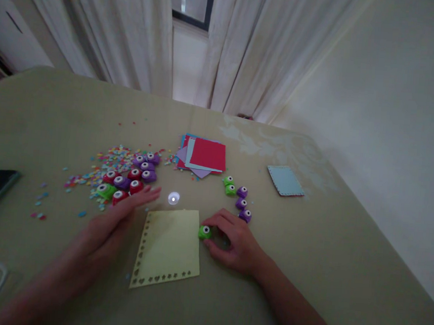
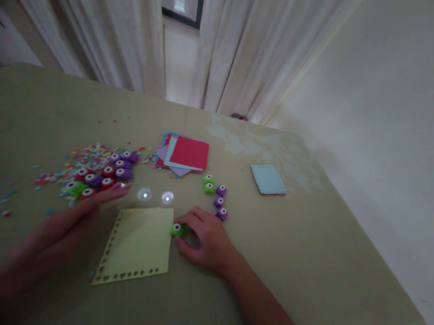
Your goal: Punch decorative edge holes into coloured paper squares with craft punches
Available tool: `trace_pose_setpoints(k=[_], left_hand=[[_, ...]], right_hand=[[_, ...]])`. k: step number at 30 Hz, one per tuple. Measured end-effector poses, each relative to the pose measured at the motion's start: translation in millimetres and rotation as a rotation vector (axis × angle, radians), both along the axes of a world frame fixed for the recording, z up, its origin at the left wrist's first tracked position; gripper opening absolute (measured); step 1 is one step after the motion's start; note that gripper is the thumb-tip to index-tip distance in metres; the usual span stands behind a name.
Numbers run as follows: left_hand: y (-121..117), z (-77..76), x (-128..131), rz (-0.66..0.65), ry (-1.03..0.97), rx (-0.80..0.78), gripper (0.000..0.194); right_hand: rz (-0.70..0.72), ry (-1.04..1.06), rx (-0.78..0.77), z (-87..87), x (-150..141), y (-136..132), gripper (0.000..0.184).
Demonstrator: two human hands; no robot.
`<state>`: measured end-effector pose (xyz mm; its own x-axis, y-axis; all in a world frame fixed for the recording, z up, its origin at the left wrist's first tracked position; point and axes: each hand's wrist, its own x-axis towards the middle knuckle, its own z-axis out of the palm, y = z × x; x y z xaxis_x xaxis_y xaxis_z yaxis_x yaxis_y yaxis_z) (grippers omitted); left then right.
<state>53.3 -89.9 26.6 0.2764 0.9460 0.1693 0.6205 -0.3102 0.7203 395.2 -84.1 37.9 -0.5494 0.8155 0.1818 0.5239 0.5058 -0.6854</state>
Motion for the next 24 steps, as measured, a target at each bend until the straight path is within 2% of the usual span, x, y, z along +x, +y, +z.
trace_pose_setpoints(k=[3,9,14,16,19,22,24], left_hand=[[7,8.1,-8,0.149,-0.067,-0.023,0.046],[5,9.3,-1,0.184,-0.159,-0.099,0.046],[2,15.9,-6,0.326,-0.054,-0.077,0.038],[3,15.7,-9,0.265,-0.049,-0.034,0.036],[1,10.4,-2,0.036,-0.005,0.102,0.042],[-10,3.7,17,-0.162,0.176,0.195,0.044],[-19,0.2,30,-0.242,0.315,0.230,0.061]], right_hand=[[-0.003,0.002,-0.001,-0.5,0,0,0.030],[-0.010,0.006,-0.013,-0.4,0,0,0.030],[-0.004,0.004,-0.019,0.3,0,0,0.031],[-0.002,0.001,-0.018,0.3,0,0,0.031],[-0.001,0.002,-0.021,0.1,0,1,0.030],[0.000,0.006,-0.023,0.6,-1,1,0.028],[-0.002,0.010,-0.031,1.4,-1,1,0.028]])
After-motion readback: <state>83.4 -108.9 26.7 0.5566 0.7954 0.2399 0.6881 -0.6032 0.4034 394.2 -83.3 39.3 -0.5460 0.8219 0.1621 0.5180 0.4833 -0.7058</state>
